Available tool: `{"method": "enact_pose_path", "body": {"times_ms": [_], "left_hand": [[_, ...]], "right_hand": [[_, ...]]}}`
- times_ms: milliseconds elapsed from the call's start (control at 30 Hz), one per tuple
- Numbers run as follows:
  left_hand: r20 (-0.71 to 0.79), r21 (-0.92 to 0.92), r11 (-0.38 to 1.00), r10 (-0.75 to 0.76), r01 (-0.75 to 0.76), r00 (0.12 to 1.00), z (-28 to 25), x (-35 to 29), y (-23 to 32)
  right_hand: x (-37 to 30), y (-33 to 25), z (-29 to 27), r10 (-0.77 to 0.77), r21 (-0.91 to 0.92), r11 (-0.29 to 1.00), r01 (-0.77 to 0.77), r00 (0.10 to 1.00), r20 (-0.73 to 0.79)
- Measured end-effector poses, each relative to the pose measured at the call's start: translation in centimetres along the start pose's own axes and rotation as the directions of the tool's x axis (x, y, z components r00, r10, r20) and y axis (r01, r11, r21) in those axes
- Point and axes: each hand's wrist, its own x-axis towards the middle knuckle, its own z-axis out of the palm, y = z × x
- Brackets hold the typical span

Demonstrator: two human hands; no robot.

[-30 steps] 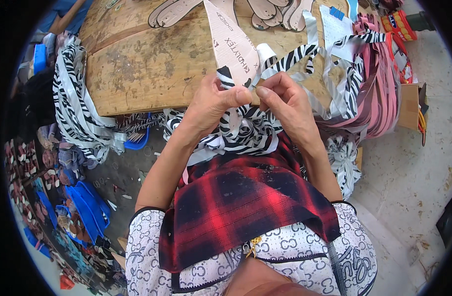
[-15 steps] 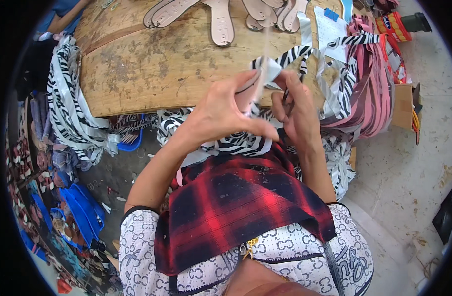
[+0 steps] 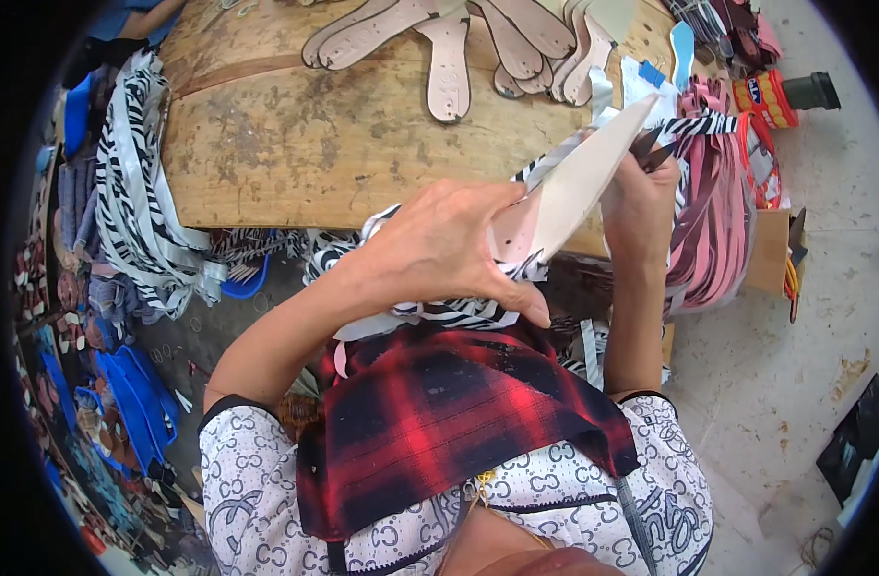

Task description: The person applies patterned adhesive strips around the edges of shoe insoles by hand and cuts the excess material using snips.

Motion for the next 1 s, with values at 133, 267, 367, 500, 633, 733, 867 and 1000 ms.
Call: {"method": "enact_pose_path", "body": {"times_ms": [133,267,367,500,633,733,867,1000], "left_hand": [[-0.161,-0.312,0.901,0.261,-0.300,0.952,1.7,1.4,-3.9],[-0.038,0.090,0.962,0.262,-0.258,0.964,1.1,1.0,-4.0],[-0.108,0.188,0.940,0.309,-0.286,0.945,0.8,0.1,-5.0],[-0.066,0.144,0.984,0.112,-0.102,0.991,-0.3,-1.1,-5.2],[0.124,0.177,0.972,0.135,-0.156,0.983,-1.2,-2.6,-5.2],[0.045,0.204,0.952,0.223,-0.228,0.974,-1.1,-3.7,-5.9],[-0.033,0.201,0.960,0.204,-0.194,0.978,-1.4,-4.8,-6.6],[-0.282,0.162,0.987,0.037,0.009,0.959,-3.1,-5.9,-9.0]], "right_hand": [[2.5,2.6,-1.0,0.021,-0.062,0.998,-0.012,0.988,0.154],[2.4,7.4,-1.7,-0.124,-0.412,0.892,0.184,0.978,0.169],[-1.0,5.9,-2.1,0.148,-0.343,0.936,-0.082,0.974,0.171],[-3.1,3.9,-0.9,0.547,-0.116,0.826,-0.552,0.732,0.406],[-3.2,4.0,0.7,0.447,0.144,0.762,-0.632,0.673,0.590],[-2.5,5.4,0.6,0.419,0.175,0.725,-0.667,0.628,0.655],[-0.6,5.0,2.0,0.469,0.015,0.793,-0.609,0.625,0.624],[0.5,5.0,2.5,0.501,-0.165,0.851,-0.499,0.676,0.541]]}}
